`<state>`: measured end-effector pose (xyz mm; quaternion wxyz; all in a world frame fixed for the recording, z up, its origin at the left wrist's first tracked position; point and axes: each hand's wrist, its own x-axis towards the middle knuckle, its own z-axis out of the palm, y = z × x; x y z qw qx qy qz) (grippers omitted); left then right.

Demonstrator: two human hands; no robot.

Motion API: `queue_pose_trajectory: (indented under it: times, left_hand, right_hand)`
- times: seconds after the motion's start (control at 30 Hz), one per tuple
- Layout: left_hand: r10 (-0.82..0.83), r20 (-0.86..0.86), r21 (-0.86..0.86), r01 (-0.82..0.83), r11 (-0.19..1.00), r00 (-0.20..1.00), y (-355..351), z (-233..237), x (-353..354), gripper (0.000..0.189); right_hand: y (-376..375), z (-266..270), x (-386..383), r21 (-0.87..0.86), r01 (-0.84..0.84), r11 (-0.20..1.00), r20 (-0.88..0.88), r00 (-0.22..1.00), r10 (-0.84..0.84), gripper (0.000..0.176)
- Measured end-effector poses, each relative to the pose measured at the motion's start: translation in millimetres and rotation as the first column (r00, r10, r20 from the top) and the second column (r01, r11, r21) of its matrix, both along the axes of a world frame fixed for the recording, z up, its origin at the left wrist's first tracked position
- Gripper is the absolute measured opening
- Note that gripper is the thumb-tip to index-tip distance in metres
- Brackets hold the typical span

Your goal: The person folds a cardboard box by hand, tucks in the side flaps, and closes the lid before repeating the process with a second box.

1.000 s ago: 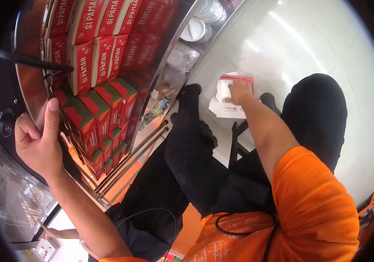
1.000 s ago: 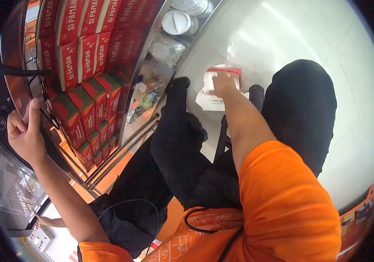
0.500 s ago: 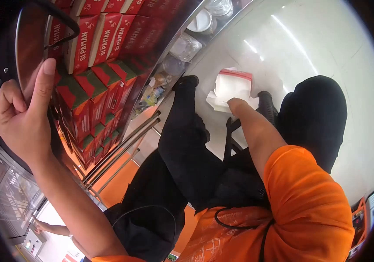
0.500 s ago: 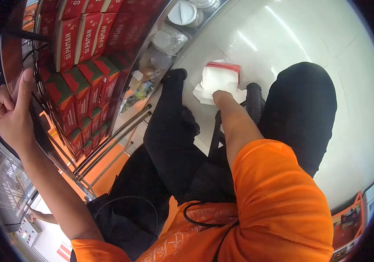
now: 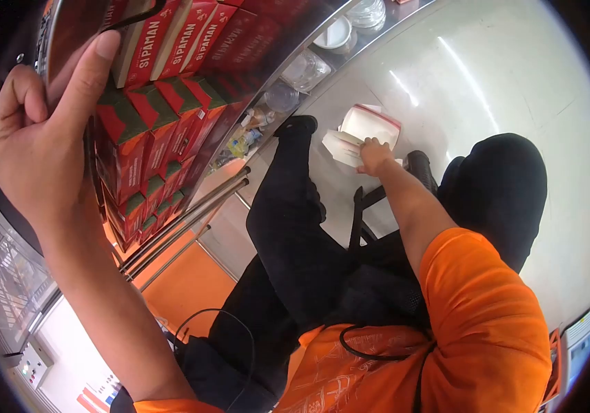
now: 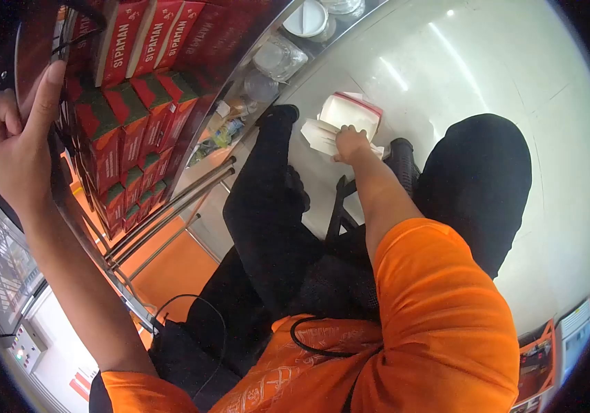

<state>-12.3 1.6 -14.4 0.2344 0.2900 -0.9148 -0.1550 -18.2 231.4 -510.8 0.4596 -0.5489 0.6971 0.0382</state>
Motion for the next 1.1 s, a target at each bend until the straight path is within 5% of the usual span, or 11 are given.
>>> queue_pose_trajectory:
  times: [0.17, 0.2, 0.3, 0.4, 0.47, 0.53, 0.6, 0.67, 0.73, 0.93, 1.1]
  left_hand:
    - [0.042, 0.087, 0.038, -0.045, 0.998, 0.995, -12, 6, 5, 0.053]
    - [0.074, -0.071, 0.132, -0.064, 0.989, 0.995, -2, -3, 2, 0.056]
    - [0.188, 0.271, -0.380, -0.075, 0.922, 0.944, -18, 16, 13, 0.057]
    - [0.014, 0.097, -0.356, 0.022, 0.934, 0.995, -16, 6, 18, 0.057]
    - [-0.262, -0.075, -0.681, 0.143, 0.718, 0.962, 6, -6, 22, 0.042]
    - [-0.221, -0.350, -0.446, 0.045, 0.894, 0.910, 39, -60, 40, 0.023]
    - [0.252, -0.278, 0.000, -0.263, 0.965, 0.927, 86, -139, 63, 0.026]
    - [0.558, 0.000, 0.505, -0.482, 0.716, 0.830, 131, -222, 88, 0.084]
    - [0.443, 0.268, 0.715, -0.485, 0.504, 0.856, 162, -297, 118, 0.118]
    - [0.299, 0.158, 0.843, -0.286, 0.455, 0.941, 199, -327, 143, 0.098]
    - [0.332, 0.540, 0.579, -0.627, 0.521, 0.774, 201, -300, 132, 0.058]
  right_hand:
    - [-3, -19, 15, -0.041, 0.169, 0.985, 0.029, 0.985, -0.168, 0.042]
    - [-6, -27, 15, -0.071, 0.207, 0.976, 0.072, 0.977, -0.202, 0.042]
    - [-22, -25, 5, -0.129, 0.351, 0.928, 0.177, 0.928, -0.327, 0.039]
    - [-36, 3, -9, -0.129, 0.459, 0.879, 0.207, 0.879, -0.429, 0.030]
    - [-42, 20, -15, -0.192, 0.447, 0.874, 0.204, 0.889, -0.410, 0.025]
    - [-51, 56, -28, -0.367, 0.263, 0.892, 0.148, 0.963, -0.224, 0.023]
    - [-50, 95, -31, -0.447, 0.159, 0.880, 0.125, 0.986, -0.114, 0.021]
    - [-52, 128, -38, -0.475, 0.128, 0.871, 0.146, 0.987, -0.065, 0.018]
    - [-45, 174, -48, -0.452, 0.106, 0.886, 0.219, 0.976, -0.006, 0.016]
    - [-20, 188, -38, -0.483, 0.219, 0.848, 0.317, 0.946, -0.063, 0.021]
    - [-22, 191, -7, -0.595, 0.089, 0.799, 0.280, 0.954, 0.103, 0.021]
